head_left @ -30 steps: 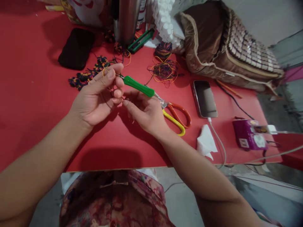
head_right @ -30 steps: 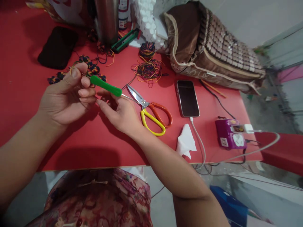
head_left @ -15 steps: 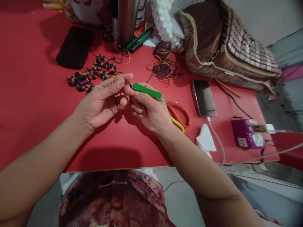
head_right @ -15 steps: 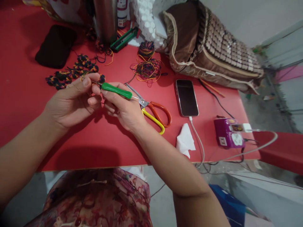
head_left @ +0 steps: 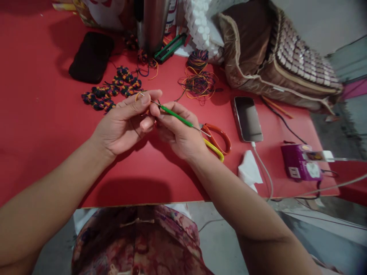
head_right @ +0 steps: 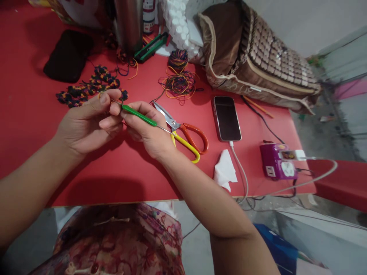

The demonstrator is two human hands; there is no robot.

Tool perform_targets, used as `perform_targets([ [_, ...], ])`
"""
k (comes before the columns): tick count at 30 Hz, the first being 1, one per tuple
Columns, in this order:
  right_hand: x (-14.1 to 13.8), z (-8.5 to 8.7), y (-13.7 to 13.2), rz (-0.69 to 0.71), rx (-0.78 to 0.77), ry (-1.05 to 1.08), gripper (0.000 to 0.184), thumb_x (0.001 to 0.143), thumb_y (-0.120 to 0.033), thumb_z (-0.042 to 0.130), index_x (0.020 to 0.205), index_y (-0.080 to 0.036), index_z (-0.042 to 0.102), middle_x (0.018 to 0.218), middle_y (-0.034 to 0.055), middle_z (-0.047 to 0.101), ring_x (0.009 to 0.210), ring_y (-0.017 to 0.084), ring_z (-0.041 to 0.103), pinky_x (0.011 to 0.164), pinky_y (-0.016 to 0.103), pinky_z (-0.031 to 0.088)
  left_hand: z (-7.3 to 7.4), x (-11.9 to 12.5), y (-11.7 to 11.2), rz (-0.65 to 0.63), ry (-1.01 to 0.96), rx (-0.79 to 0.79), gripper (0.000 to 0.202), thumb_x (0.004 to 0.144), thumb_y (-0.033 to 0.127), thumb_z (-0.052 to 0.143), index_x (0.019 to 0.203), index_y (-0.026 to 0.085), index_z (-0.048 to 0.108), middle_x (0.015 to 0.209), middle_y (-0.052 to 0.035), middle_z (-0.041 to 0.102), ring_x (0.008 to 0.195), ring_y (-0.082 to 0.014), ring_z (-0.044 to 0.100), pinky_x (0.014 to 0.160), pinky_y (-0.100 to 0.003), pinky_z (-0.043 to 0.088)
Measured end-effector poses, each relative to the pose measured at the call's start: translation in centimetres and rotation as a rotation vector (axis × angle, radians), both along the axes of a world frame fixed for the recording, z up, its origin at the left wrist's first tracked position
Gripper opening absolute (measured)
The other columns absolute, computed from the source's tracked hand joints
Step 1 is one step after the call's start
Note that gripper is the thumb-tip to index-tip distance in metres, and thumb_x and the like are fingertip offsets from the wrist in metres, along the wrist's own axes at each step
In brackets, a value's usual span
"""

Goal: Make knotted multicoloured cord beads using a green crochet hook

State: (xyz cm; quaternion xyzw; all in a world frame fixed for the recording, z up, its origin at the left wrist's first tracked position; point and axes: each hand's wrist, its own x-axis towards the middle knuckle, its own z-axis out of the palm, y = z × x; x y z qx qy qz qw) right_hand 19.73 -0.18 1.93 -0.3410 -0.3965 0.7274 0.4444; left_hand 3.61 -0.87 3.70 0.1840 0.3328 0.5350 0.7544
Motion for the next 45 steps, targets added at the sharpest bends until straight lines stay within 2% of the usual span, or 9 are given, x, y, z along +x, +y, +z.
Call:
perform_targets([
  [4,0.2,0.2,-0.1,-0.009,0.014,-0.024,0.038,0.078,-0.046,0.101,0.090,-0.027,0.070,0.067,-0.0091,0.059,0.048,0.007,0.030,0.046,0.028,0.024,0.6,0.4,-0.1,0.056,0.001,-0.002,0.021,0.109,0.014,0.065,0.113,0.022,0.084,0.070,0.0040,0.072,0.053,-0.0068,0.063,0.057,-0.016,0.052],
  [8,0.6,0.6,-0.4,-0.030,0.095,-0.084,0.047,0.079,-0.044,0.103,0.113,-0.031,0.073,0.093,-0.0046,0.075,0.057,0.010,0.047,0.048,0.028,0.038,1.0,0.4,-0.1,0.063,0.003,0.040,0.029,0.111,0.013,0.063,0.091,0.018,0.083,0.067,0.0009,0.071,0.050,-0.0065,0.058,0.053,-0.016,0.049],
  [12,1.2,1.0,-1.2,-0.129,0.306,-0.204,0.044,0.088,-0.048,0.097,0.123,-0.041,0.073,0.108,-0.0002,0.077,0.082,0.020,0.069,0.067,0.035,0.063,1.2,0.3,-0.4,0.049,-0.041,0.084,0.038,0.113,0.007,0.057,0.089,0.014,0.086,0.065,-0.0011,0.072,0.048,-0.0045,0.055,0.054,-0.016,0.047],
  [16,1.4,1.2,-1.8,-0.191,0.423,-0.266,0.031,0.091,-0.047,0.096,0.115,-0.042,0.076,0.110,0.0027,0.077,0.101,0.027,0.075,0.084,0.042,0.069,1.4,0.6,-0.7,0.022,-0.044,0.095,0.041,0.112,0.004,0.055,0.089,0.016,0.087,0.065,-0.0006,0.073,0.049,-0.0061,0.058,0.057,-0.019,0.048],
  [25,1.4,1.0,-1.8,-0.092,0.458,-0.162,0.022,0.104,-0.041,0.085,0.125,-0.037,0.080,0.114,0.0005,0.080,0.094,0.021,0.075,0.091,0.044,0.065,1.5,0.6,-0.8,0.008,-0.067,0.107,0.030,0.108,0.007,0.063,0.091,0.017,0.085,0.064,0.0005,0.071,0.049,-0.0082,0.066,0.055,-0.015,0.056],
  [32,1.9,0.5,-1.3,-0.111,0.453,-0.293,0.024,0.100,-0.058,0.084,0.117,-0.041,0.087,0.118,0.0059,0.080,0.091,0.026,0.072,0.074,0.044,0.062,1.3,0.8,-0.7,0.013,-0.051,0.051,0.031,0.110,0.010,0.057,0.093,0.016,0.083,0.065,-0.0003,0.072,0.056,-0.0107,0.072,0.053,-0.015,0.056],
  [38,1.5,0.8,-1.0,-0.090,0.399,-0.237,0.035,0.096,-0.058,0.089,0.120,-0.033,0.082,0.100,0.0012,0.077,0.069,0.015,0.060,0.064,0.034,0.054,1.1,0.5,-0.6,0.025,-0.067,0.013,0.034,0.112,0.012,0.056,0.093,0.017,0.083,0.071,-0.0009,0.077,0.057,-0.0096,0.072,0.059,-0.016,0.060],
  [41,1.2,1.3,-0.7,-0.091,0.323,-0.201,0.031,0.092,-0.053,0.093,0.102,-0.029,0.077,0.083,-0.0039,0.069,0.057,0.011,0.048,0.054,0.029,0.044,1.3,0.2,-0.4,0.066,-0.082,-0.016,0.037,0.114,0.013,0.054,0.093,0.018,0.084,0.072,-0.0011,0.079,0.058,-0.0097,0.073,0.062,-0.017,0.061],
  [45,0.7,1.3,-1.0,0.129,0.258,-0.304,0.052,0.093,-0.055,0.092,0.065,-0.024,0.061,0.055,-0.0065,0.053,0.048,0.009,0.038,0.047,0.028,0.031,1.3,-0.2,-0.1,0.170,-0.045,-0.015,0.022,0.110,0.022,0.066,0.097,0.025,0.083,0.079,0.0011,0.081,0.076,-0.0145,0.079,0.072,-0.022,0.062],
])
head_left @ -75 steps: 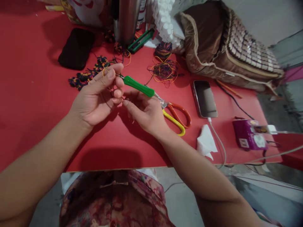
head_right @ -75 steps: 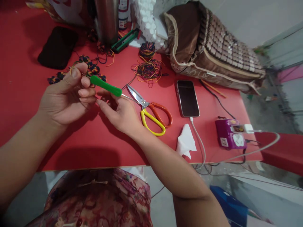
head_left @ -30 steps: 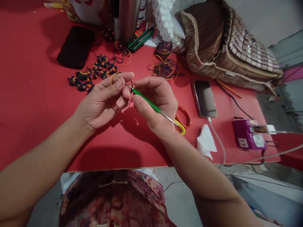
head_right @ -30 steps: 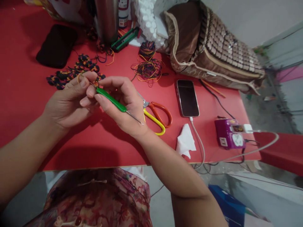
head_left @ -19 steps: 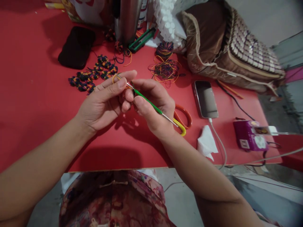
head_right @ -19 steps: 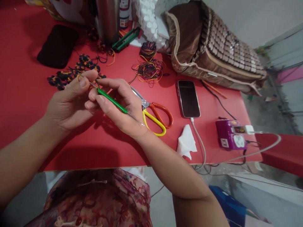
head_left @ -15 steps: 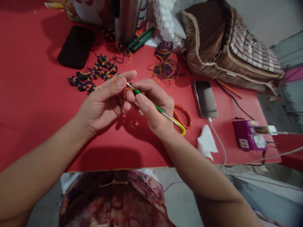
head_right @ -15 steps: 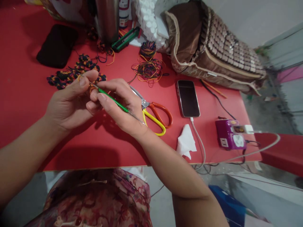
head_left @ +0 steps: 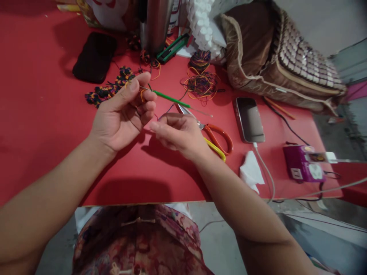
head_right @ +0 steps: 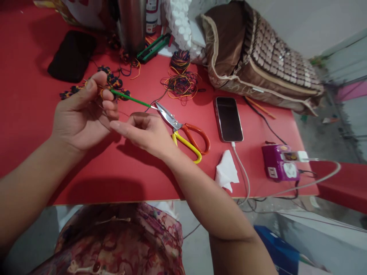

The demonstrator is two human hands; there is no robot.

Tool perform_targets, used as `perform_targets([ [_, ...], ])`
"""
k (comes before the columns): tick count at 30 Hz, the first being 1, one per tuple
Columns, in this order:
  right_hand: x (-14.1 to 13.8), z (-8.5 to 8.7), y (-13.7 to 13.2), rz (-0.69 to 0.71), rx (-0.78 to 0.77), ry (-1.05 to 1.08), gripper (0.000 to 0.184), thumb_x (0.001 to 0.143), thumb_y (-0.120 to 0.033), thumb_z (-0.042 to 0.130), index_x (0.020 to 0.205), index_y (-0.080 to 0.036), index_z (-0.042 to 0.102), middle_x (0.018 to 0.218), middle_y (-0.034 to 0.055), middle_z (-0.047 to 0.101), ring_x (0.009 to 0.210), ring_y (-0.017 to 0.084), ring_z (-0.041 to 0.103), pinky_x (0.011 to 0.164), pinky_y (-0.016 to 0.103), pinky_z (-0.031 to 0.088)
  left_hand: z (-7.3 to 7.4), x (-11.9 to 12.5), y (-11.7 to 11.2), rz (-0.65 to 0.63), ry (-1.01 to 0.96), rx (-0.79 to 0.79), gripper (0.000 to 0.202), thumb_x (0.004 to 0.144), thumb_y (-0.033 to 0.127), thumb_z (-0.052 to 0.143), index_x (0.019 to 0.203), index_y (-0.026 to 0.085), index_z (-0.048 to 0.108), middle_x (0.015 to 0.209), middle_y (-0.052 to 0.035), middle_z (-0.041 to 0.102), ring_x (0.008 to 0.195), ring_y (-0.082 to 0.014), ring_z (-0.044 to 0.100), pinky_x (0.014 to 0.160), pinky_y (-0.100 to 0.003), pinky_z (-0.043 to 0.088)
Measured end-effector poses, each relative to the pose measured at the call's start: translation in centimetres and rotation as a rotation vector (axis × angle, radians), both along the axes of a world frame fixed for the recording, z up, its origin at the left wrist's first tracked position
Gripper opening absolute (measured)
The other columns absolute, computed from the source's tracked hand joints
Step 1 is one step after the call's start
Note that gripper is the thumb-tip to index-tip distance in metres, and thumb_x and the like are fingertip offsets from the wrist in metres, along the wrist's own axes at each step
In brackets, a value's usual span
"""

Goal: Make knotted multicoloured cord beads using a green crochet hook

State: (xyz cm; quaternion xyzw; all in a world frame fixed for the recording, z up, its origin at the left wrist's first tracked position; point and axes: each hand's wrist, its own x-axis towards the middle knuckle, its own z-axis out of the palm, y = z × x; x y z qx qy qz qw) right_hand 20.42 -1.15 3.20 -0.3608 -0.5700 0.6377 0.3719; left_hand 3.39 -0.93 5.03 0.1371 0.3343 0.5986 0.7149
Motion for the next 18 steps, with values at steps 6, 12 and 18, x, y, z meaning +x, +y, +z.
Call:
perform_targets([
  [6,-0.5,-0.6,-1.6,-0.229,0.669,-0.216,0.011,0.107,-0.033,0.075,0.106,-0.028,0.085,0.089,0.0029,0.076,0.076,0.018,0.063,0.078,0.036,0.058,-0.7,0.5,0.3,0.071,0.012,-0.014,0.019,0.110,0.025,0.067,0.100,0.027,0.082,0.087,0.0005,0.084,0.096,-0.0180,0.083,0.079,-0.023,0.064],
  [12,0.1,-0.8,0.4,-0.322,1.101,-0.631,0.024,0.113,-0.043,0.067,0.113,-0.028,0.086,0.108,0.0092,0.075,0.103,0.029,0.067,0.104,0.052,0.054,-1.0,2.2,-0.3,0.045,0.015,-0.052,0.031,0.114,0.013,0.059,0.092,0.014,0.081,0.080,0.0009,0.080,0.071,-0.0055,0.074,0.069,-0.013,0.057],
  [18,-0.1,-1.5,0.9,-0.267,1.098,-0.956,0.040,0.121,-0.046,0.045,0.128,-0.022,0.076,0.117,0.0126,0.069,0.118,0.035,0.066,0.107,0.059,0.053,-1.3,2.9,-0.8,0.087,0.034,-0.030,0.026,0.107,0.007,0.066,0.087,0.013,0.081,0.084,0.0002,0.081,0.078,-0.0058,0.074,0.081,-0.013,0.060],
])
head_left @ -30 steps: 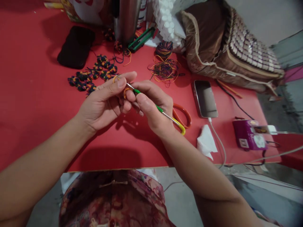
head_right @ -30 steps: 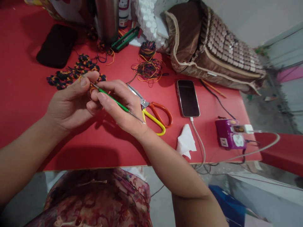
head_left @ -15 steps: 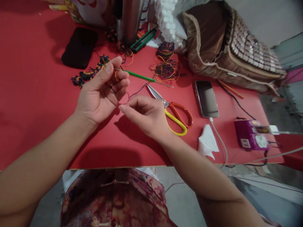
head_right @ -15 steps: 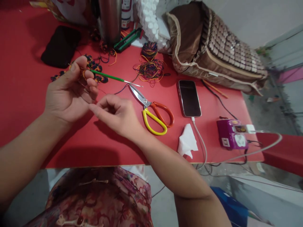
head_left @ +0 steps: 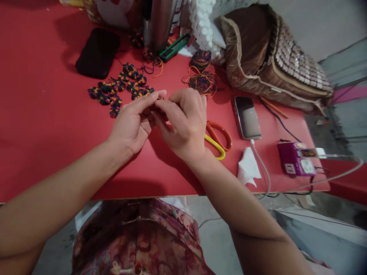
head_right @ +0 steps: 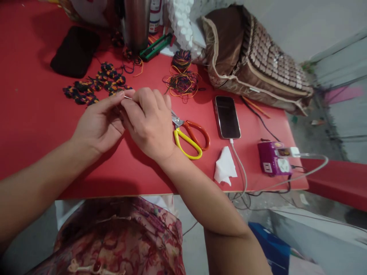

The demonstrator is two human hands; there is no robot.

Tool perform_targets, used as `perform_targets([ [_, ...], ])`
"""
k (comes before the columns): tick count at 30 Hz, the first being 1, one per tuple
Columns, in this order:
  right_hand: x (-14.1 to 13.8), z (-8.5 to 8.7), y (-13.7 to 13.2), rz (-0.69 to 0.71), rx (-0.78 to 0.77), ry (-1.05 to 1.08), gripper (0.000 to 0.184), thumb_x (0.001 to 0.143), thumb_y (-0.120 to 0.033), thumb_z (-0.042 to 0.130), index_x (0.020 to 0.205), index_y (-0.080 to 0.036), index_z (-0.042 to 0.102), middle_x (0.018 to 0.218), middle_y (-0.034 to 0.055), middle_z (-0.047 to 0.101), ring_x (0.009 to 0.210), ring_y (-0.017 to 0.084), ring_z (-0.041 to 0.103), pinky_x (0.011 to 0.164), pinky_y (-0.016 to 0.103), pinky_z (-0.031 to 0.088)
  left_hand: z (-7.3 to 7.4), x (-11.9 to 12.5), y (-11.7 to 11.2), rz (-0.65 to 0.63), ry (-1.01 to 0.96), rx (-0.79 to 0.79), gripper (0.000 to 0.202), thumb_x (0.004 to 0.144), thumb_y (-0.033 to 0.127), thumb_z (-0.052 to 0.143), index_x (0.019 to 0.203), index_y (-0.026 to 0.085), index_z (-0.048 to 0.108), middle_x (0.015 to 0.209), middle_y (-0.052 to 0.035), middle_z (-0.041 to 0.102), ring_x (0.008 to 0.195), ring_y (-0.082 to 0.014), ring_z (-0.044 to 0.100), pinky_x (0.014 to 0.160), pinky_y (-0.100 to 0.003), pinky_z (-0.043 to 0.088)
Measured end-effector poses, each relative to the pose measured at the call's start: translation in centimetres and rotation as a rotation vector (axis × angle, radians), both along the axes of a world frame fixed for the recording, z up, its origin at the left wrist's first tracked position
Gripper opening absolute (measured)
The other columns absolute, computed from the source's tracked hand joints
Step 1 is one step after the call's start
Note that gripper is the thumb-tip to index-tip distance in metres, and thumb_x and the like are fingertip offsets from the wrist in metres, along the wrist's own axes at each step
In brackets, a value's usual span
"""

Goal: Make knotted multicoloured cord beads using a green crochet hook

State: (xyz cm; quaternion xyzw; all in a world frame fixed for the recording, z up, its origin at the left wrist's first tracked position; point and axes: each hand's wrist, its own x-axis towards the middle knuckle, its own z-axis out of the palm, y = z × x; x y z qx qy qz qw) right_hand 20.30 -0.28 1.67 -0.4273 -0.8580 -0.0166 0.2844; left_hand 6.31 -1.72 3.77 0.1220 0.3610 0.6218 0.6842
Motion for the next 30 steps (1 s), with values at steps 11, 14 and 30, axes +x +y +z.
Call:
perform_targets([
  [11,0.0,-0.2,0.4,-0.048,0.120,-0.030,0.030,0.120,-0.038,0.052,0.109,-0.022,0.074,0.105,0.0103,0.072,0.105,0.030,0.070,0.103,0.054,0.054,-0.1,0.1,-0.1,-0.035,0.030,0.013,0.026,0.105,0.006,0.068,0.086,0.013,0.084,0.085,-0.0014,0.081,0.076,-0.0072,0.073,0.074,-0.014,0.059],
  [14,0.3,0.3,0.1,-0.018,0.107,-0.037,0.029,0.119,-0.036,0.053,0.106,-0.023,0.075,0.103,0.0110,0.074,0.101,0.030,0.071,0.099,0.053,0.053,0.2,0.0,0.0,-0.028,0.008,-0.020,0.028,0.108,0.007,0.067,0.085,0.010,0.083,0.080,-0.0004,0.078,0.070,-0.0041,0.071,0.070,-0.011,0.057],
  [30,-0.1,-0.1,-0.2,-0.085,0.112,-0.118,0.034,0.121,-0.041,0.047,0.125,-0.022,0.075,0.115,0.0128,0.071,0.112,0.034,0.069,0.105,0.055,0.049,0.7,0.4,-0.2,-0.007,-0.038,-0.124,0.031,0.110,0.007,0.062,0.084,0.011,0.079,0.081,-0.0009,0.078,0.071,-0.0044,0.072,0.070,-0.009,0.055],
])
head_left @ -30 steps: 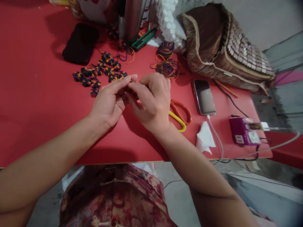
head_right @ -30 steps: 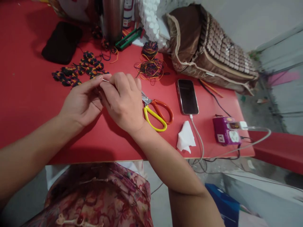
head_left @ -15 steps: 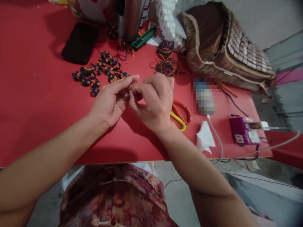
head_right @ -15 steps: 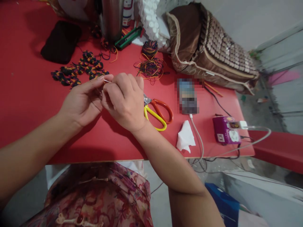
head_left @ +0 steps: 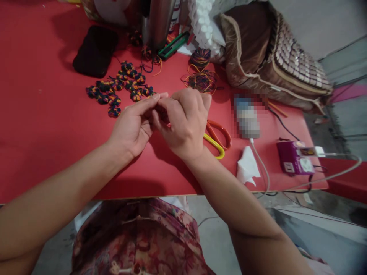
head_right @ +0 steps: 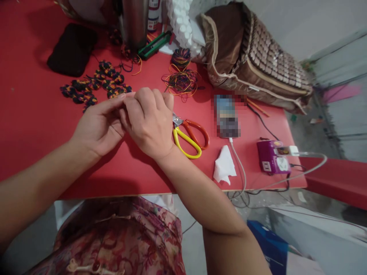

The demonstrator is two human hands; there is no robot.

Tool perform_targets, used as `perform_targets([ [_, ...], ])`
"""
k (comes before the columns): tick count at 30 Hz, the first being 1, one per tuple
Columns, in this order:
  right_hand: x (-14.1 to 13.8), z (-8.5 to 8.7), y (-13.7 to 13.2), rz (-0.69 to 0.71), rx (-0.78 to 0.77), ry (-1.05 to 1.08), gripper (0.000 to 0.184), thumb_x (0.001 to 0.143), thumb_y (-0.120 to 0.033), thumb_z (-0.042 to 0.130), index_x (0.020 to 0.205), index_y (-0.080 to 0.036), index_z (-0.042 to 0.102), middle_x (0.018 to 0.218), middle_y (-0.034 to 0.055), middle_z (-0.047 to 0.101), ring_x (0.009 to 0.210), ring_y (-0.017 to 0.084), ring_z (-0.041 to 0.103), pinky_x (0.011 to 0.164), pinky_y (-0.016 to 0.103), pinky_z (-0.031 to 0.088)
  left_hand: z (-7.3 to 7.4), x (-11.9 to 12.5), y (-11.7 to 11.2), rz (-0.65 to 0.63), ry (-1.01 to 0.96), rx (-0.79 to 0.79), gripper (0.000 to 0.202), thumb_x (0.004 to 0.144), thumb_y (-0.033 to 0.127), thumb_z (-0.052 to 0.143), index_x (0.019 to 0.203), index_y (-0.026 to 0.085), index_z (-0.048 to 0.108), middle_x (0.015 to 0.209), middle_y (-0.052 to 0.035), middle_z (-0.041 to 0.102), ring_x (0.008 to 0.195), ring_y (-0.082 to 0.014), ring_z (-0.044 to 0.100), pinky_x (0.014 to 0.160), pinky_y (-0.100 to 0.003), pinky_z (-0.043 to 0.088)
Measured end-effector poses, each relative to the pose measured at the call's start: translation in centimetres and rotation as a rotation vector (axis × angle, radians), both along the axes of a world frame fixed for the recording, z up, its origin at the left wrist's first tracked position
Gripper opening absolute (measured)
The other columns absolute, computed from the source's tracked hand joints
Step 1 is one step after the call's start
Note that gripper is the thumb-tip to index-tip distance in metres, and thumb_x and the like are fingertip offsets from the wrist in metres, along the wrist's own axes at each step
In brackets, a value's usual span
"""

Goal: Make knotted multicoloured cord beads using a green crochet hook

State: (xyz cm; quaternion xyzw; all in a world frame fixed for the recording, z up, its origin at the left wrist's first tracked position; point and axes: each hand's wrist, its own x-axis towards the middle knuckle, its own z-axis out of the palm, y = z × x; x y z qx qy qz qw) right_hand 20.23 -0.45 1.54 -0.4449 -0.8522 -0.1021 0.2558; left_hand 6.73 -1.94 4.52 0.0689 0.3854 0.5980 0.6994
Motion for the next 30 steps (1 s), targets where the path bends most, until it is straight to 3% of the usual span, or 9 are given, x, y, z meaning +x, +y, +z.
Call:
perform_targets([
  [3,-0.2,0.3,-0.1,-0.006,-0.047,-0.021,0.037,0.122,-0.040,0.042,0.120,-0.022,0.075,0.115,0.0121,0.072,0.117,0.035,0.070,0.107,0.056,0.050,0.2,0.2,-0.2,0.004,-0.007,-0.001,0.031,0.109,0.006,0.063,0.082,0.012,0.078,0.076,0.0006,0.075,0.068,-0.0039,0.069,0.067,-0.009,0.054],
  [9,-0.1,0.1,0.2,-0.013,0.150,0.000,0.041,0.122,-0.032,0.041,0.101,-0.025,0.075,0.100,0.0062,0.074,0.097,0.027,0.073,0.091,0.047,0.051,0.3,0.3,-0.3,-0.021,0.022,0.000,0.032,0.108,0.004,0.062,0.081,0.014,0.076,0.077,0.0006,0.077,0.067,-0.0044,0.069,0.066,-0.009,0.055],
  [14,0.4,0.0,0.5,0.114,0.283,0.145,0.034,0.119,-0.031,0.049,0.098,-0.027,0.075,0.092,0.0036,0.075,0.089,0.023,0.073,0.085,0.044,0.052,0.3,-0.3,0.0,-0.058,0.026,0.031,0.033,0.113,0.008,0.060,0.086,0.012,0.079,0.076,0.0001,0.076,0.066,-0.0049,0.069,0.066,-0.011,0.057],
  [21,1.1,0.5,0.0,0.153,0.140,0.168,0.032,0.118,-0.034,0.049,0.105,-0.030,0.078,0.096,0.0043,0.077,0.093,0.024,0.075,0.089,0.046,0.054,0.5,-1.0,0.3,-0.095,0.060,0.027,0.030,0.113,0.013,0.066,0.087,0.014,0.081,0.076,-0.0017,0.077,0.065,-0.0078,0.072,0.064,-0.015,0.057],
  [24,1.2,0.6,-0.1,0.166,0.165,0.156,0.029,0.118,-0.032,0.053,0.106,-0.031,0.079,0.099,0.0043,0.079,0.094,0.024,0.075,0.090,0.046,0.054,0.7,-1.1,0.3,-0.104,0.061,0.034,0.030,0.114,0.016,0.065,0.088,0.014,0.080,0.077,-0.0019,0.077,0.065,-0.0076,0.072,0.061,-0.014,0.056],
  [27,0.8,0.0,0.1,0.141,0.194,0.163,0.032,0.118,-0.029,0.052,0.100,-0.028,0.078,0.095,0.0026,0.078,0.091,0.022,0.073,0.088,0.045,0.053,0.7,-1.1,0.3,-0.098,0.064,0.045,0.035,0.116,0.014,0.062,0.086,0.014,0.080,0.077,-0.0009,0.078,0.066,-0.0064,0.071,0.066,-0.013,0.058],
  [30,0.1,-0.9,0.1,0.108,0.065,0.204,0.037,0.121,-0.032,0.044,0.107,-0.026,0.078,0.098,0.0029,0.074,0.102,0.025,0.073,0.099,0.051,0.055,0.4,-1.1,0.2,-0.096,0.089,0.040,0.032,0.114,0.011,0.063,0.088,0.016,0.081,0.077,0.0008,0.077,0.073,-0.0079,0.074,0.074,-0.014,0.060],
])
